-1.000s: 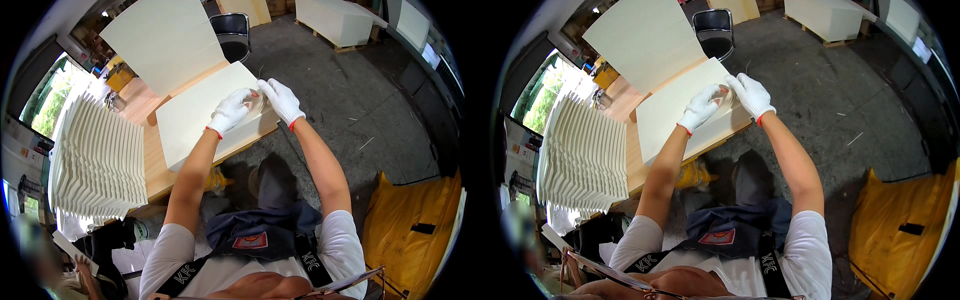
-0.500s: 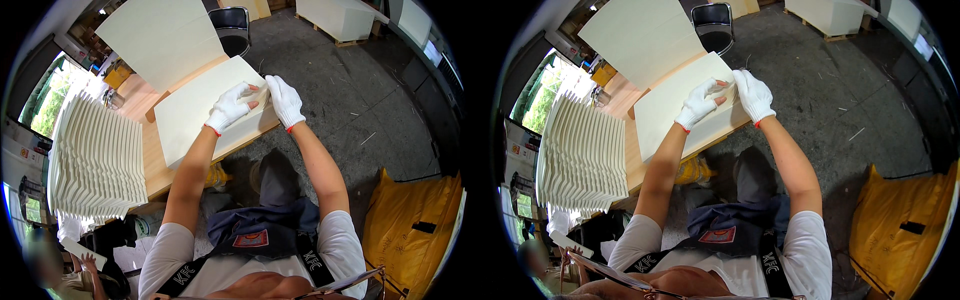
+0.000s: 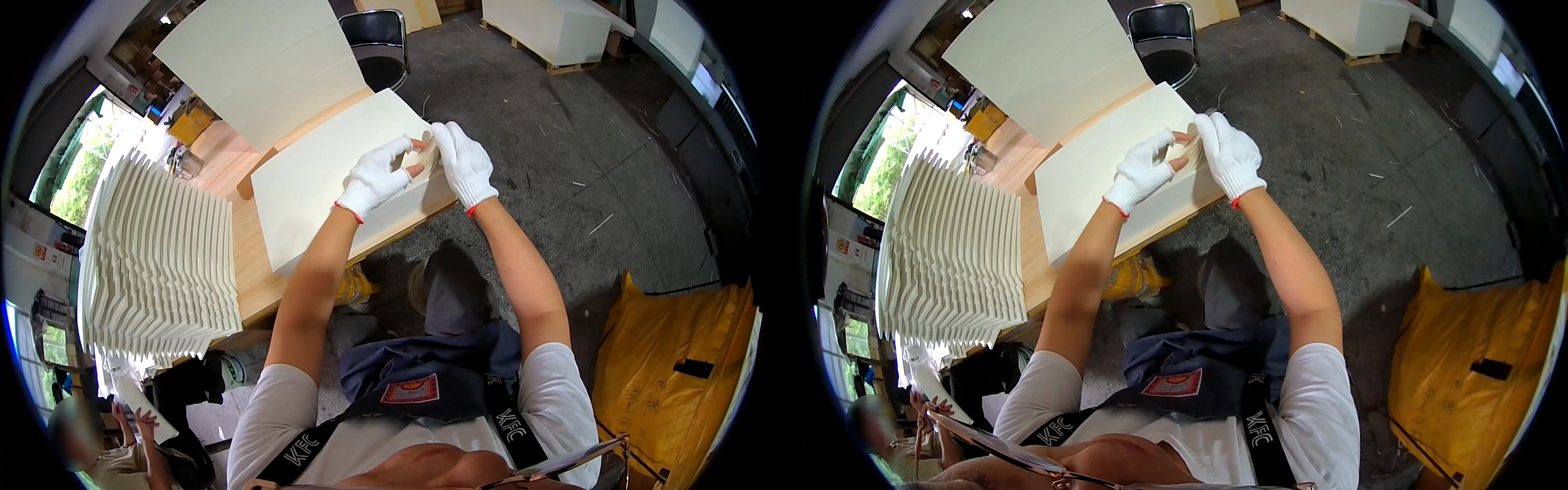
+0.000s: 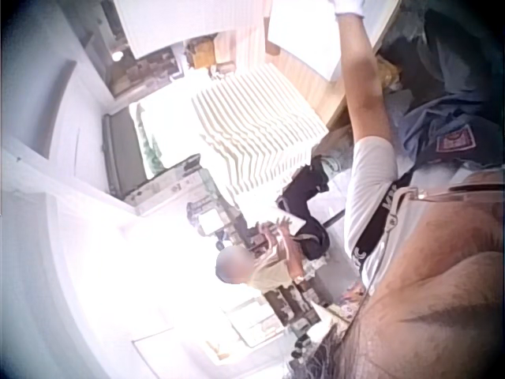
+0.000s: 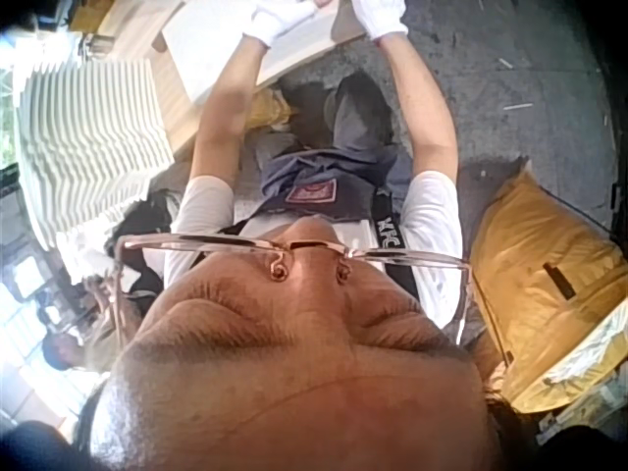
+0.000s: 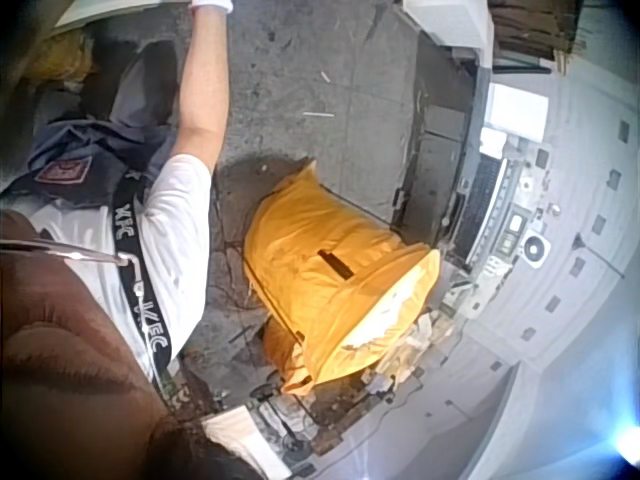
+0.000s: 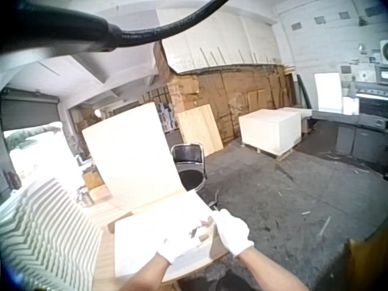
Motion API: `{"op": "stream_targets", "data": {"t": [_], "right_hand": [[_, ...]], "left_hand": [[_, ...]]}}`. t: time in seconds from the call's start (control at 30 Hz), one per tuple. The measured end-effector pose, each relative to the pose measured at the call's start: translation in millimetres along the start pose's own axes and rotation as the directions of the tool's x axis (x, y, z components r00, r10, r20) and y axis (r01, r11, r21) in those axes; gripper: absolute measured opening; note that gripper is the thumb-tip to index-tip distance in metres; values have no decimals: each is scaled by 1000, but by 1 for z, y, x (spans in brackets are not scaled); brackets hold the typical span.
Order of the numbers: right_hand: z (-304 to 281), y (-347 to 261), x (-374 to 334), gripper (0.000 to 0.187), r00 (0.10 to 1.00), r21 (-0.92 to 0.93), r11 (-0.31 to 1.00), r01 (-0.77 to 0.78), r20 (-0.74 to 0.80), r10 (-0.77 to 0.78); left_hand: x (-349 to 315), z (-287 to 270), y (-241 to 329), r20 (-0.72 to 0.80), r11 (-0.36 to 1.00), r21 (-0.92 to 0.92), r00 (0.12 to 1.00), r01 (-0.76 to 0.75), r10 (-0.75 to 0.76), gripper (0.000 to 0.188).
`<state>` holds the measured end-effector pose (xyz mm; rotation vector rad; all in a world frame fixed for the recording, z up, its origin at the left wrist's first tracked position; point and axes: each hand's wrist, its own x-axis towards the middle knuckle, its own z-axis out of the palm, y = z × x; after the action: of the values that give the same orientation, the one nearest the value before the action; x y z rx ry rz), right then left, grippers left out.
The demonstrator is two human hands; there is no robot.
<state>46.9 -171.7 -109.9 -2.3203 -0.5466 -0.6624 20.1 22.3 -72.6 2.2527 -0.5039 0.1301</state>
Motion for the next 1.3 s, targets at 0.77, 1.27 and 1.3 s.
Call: {"op": "stream_targets", "data": {"t": [0.77,1.27,1.3], "right_hand": [[1,0,-2,37,995,94,991,-97,-9,98],[9,6,-4,32,995,10,995,-96,-5,96],[9,7,-3,32,990,26,990,-137,26,136]], "left_hand": [[-2,2,13,-37,998,50,999,-23,24,26],[-1,2,7,-17,997,77,1000,7,-6,33],[0,3,6,-12,999,49,1000,17,-17,33]]}}
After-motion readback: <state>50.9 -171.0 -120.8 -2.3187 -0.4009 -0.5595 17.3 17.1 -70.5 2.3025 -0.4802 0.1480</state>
